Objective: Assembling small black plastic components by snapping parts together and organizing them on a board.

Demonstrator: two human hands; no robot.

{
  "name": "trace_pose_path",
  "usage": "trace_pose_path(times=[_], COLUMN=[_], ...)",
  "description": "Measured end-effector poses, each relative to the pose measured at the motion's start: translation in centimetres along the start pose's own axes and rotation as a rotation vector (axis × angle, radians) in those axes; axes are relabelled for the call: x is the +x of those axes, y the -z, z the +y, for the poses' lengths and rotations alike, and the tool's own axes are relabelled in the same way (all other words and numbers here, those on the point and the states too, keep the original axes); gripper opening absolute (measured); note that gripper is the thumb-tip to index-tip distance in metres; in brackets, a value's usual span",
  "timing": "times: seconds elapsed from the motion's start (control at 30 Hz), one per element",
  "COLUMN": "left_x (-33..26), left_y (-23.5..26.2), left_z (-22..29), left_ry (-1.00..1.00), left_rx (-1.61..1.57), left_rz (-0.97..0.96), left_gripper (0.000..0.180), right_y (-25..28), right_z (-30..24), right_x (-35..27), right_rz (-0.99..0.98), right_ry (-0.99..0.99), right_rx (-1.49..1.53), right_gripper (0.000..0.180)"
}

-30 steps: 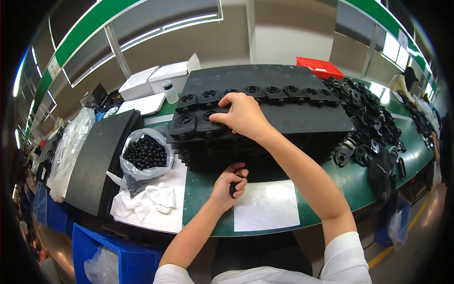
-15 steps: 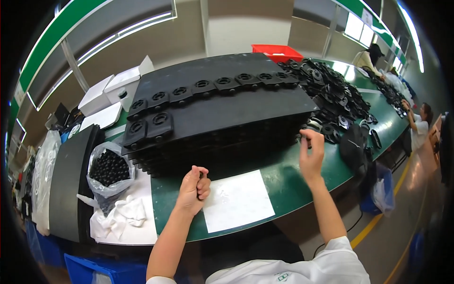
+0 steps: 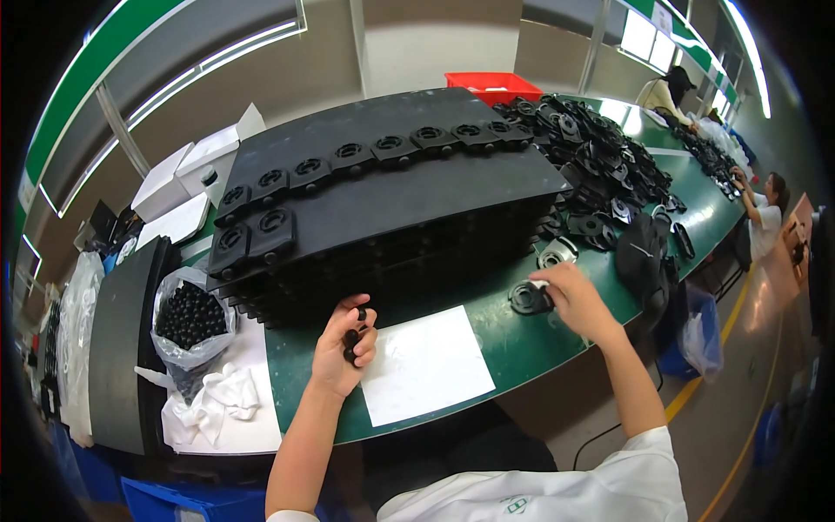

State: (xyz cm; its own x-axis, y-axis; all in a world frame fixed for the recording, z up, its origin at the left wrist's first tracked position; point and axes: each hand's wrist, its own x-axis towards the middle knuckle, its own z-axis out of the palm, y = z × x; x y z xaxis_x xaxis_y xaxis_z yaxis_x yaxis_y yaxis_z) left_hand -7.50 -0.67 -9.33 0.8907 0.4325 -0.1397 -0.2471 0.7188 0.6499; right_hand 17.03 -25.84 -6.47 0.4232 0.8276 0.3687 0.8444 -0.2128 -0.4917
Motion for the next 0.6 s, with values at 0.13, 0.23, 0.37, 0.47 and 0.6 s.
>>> trace_pose_path(times=[0.13, 0.23, 0.37, 0.47, 0.6], left_x=[0.1, 0.0, -0.1, 0.1, -0.1], left_y=[0.5, 0.6, 0.4, 0.4, 0.8], left_z=[-0.1, -0.2, -0.1, -0.1, 0.0], left_ry=[-0.008, -0.022, -0.041, -0.037, -0.056], left_rx=[-0.015, -0.018, 0.038, 0.092, 0.100], left_rz=[-0.008, 0.008, 0.018, -0.003, -0.011], left_gripper=[0.018, 0.018, 0.016, 0.011, 0.015], right_y=[1.8, 1.6, 1.7, 1.7, -0.8], right_z=[0.0, -0.7, -2.0, -4.2, -6.3], right_x=[0.7, 0.7, 0.8, 1.2, 1.5], right_rz=[-0.222, -0.335, -0.350, -0.333, -0.187], right_ry=[-0.066, -0.055, -0.033, -0.058, 0.128], right_rx=[-0.085, -0.118, -0.177, -0.376, -0.073], right_gripper=[0.034, 0.043, 0.047, 0.035, 0.013])
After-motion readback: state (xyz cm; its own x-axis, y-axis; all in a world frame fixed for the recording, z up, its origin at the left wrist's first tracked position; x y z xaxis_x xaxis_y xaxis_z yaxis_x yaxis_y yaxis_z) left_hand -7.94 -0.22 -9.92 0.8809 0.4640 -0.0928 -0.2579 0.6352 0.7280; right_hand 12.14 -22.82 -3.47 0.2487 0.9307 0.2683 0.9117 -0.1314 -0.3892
